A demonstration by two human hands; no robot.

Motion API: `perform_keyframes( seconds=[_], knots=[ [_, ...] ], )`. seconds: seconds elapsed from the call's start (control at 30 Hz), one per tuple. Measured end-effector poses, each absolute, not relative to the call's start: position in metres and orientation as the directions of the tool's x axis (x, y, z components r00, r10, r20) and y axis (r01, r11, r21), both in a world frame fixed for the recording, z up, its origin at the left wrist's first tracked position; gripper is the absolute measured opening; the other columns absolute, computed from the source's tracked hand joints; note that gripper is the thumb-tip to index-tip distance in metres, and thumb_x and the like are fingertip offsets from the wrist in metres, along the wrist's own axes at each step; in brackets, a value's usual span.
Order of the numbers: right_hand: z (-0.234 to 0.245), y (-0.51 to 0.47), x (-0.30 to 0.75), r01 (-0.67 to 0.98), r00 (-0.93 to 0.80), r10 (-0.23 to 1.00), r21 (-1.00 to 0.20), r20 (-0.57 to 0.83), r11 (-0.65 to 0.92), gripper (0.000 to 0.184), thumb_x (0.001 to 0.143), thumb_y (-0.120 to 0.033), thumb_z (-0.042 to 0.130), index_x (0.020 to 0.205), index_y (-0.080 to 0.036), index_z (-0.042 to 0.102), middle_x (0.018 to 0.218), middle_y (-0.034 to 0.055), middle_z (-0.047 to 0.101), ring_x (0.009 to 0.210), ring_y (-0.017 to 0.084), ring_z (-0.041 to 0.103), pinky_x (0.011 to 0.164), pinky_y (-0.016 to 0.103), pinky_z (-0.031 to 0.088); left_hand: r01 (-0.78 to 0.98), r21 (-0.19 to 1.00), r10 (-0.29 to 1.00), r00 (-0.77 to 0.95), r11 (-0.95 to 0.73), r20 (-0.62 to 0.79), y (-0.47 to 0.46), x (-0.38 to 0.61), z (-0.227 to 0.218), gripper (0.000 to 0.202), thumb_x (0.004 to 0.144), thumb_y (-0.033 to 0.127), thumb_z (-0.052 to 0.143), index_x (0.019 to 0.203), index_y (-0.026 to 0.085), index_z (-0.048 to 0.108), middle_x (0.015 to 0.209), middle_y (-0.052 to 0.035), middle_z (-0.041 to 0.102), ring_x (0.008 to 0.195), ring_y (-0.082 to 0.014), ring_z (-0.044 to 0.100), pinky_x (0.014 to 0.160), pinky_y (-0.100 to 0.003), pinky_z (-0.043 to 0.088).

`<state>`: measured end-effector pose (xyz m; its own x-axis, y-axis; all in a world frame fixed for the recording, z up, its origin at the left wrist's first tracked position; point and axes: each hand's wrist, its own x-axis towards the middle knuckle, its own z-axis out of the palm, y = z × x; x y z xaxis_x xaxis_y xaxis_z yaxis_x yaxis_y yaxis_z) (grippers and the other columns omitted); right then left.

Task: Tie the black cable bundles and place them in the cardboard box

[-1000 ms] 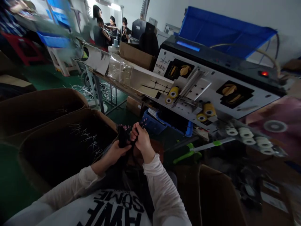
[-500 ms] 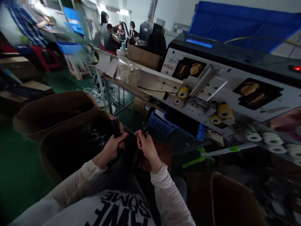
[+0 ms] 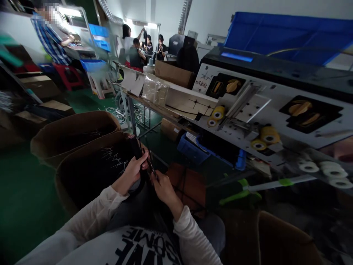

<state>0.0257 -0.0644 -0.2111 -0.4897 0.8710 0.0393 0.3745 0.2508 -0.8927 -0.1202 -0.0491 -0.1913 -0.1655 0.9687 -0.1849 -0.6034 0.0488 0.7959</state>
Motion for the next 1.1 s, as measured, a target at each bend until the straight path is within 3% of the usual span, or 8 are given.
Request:
perform_keyframes(
  seconds=[0.17, 0.27, 0.37, 0.43, 0.53, 0.7, 0.93, 1.1],
  knots=[
    [-0.218, -0.066, 0.03, 0.263, -0.574, 0.806, -0.965, -0.143, 0.016, 0.043, 0.093, -0.053, 0.038, 0.087, -0.017, 0.062, 0.064, -0.0011, 0.053, 0.052, 0.01, 0.044, 0.052, 0.023, 0.036, -0.533, 0.833, 0.976, -0.059, 0.147, -0.209, -0.053, -0.123, -0.198, 0.039, 0.068, 0.044, 0.076, 0.086, 0.01, 0.067, 0.072, -0.0022, 0.058, 0.043, -0.0011, 0.036, 0.04, -0.018, 0.024],
    [-0.212, -0.064, 0.037, 0.141, -0.457, 0.863, -0.976, -0.214, -0.167, 0.049, 0.089, -0.06, 0.041, 0.1, -0.018, 0.063, 0.063, -0.0022, 0.052, 0.048, 0.01, 0.043, 0.047, 0.023, 0.036, -0.529, 0.841, 0.981, -0.069, 0.116, -0.179, -0.052, -0.127, -0.198, 0.034, 0.073, 0.043, 0.072, 0.084, 0.011, 0.066, 0.066, 0.0, 0.055, 0.042, -0.0015, 0.036, 0.041, -0.017, 0.025],
    [-0.197, -0.057, 0.043, 0.019, -0.216, 0.973, -0.997, -0.08, -0.078, 0.044, 0.087, -0.058, 0.048, 0.098, -0.02, 0.066, 0.081, 0.0022, 0.061, 0.072, 0.014, 0.058, 0.064, 0.024, 0.046, -0.502, 0.857, 0.989, -0.019, 0.118, -0.148, -0.053, -0.128, -0.196, 0.034, 0.074, 0.042, 0.072, 0.087, 0.011, 0.068, 0.062, 0.0013, 0.051, 0.042, -0.001, 0.035, 0.042, -0.017, 0.022],
    [-0.184, -0.049, 0.046, 0.0, -0.153, 0.988, -1.0, -0.017, -0.017, 0.041, 0.087, -0.056, 0.049, 0.093, -0.02, 0.067, 0.079, 0.0017, 0.061, 0.071, 0.013, 0.057, 0.064, 0.024, 0.045, -0.445, 0.88, 0.986, 0.065, 0.165, -0.152, -0.055, -0.126, -0.195, 0.036, 0.074, 0.043, 0.071, 0.089, 0.01, 0.069, 0.061, 0.0012, 0.05, 0.043, -0.0016, 0.034, 0.042, -0.017, 0.022],
    [-0.167, -0.038, 0.044, 0.082, -0.254, 0.966, -0.996, -0.039, -0.018, 0.039, 0.086, -0.053, 0.049, 0.095, -0.02, 0.067, 0.063, -0.0029, 0.053, 0.051, 0.01, 0.046, 0.051, 0.023, 0.038, -0.348, 0.911, 0.967, 0.196, 0.223, -0.162, -0.059, -0.119, -0.196, 0.037, 0.072, 0.045, 0.072, 0.083, 0.009, 0.069, 0.059, 0.0002, 0.051, 0.042, -0.0024, 0.034, 0.041, -0.018, 0.021],
    [-0.156, -0.026, 0.04, 0.304, -0.375, 0.925, -0.935, 0.058, 0.182, 0.026, 0.076, -0.04, 0.064, 0.081, -0.015, 0.066, 0.07, 0.0009, 0.061, 0.068, 0.015, 0.056, 0.067, 0.027, 0.043, -0.291, 0.927, 0.958, 0.228, 0.236, -0.172, -0.06, -0.11, -0.195, 0.045, 0.07, 0.051, 0.072, 0.056, 0.01, 0.057, 0.049, 0.0011, 0.047, 0.038, -0.0016, 0.028, 0.04, -0.02, 0.016],
    [-0.161, -0.026, 0.036, 0.343, -0.349, 0.927, -0.902, 0.136, 0.262, 0.02, 0.077, -0.037, 0.057, 0.074, -0.017, 0.06, 0.062, -0.0006, 0.058, 0.061, 0.015, 0.053, 0.062, 0.027, 0.042, -0.316, 0.917, 0.962, 0.197, 0.244, -0.188, -0.065, -0.106, -0.189, 0.045, 0.061, 0.05, 0.078, 0.063, 0.01, 0.057, 0.046, 0.0053, 0.041, 0.039, -0.0021, 0.027, 0.041, -0.019, 0.017],
    [-0.157, -0.026, 0.035, 0.293, -0.265, 0.943, -0.915, 0.202, 0.278, 0.022, 0.079, -0.038, 0.057, 0.069, -0.018, 0.056, 0.061, -0.0021, 0.051, 0.06, 0.013, 0.047, 0.058, 0.025, 0.039, -0.385, 0.901, 0.979, 0.123, 0.198, -0.162, -0.065, -0.109, -0.2, 0.043, 0.068, 0.052, 0.074, 0.076, 0.011, 0.061, 0.047, 0.0068, 0.037, 0.042, -0.004, 0.03, 0.042, -0.018, 0.02]
  ],
)
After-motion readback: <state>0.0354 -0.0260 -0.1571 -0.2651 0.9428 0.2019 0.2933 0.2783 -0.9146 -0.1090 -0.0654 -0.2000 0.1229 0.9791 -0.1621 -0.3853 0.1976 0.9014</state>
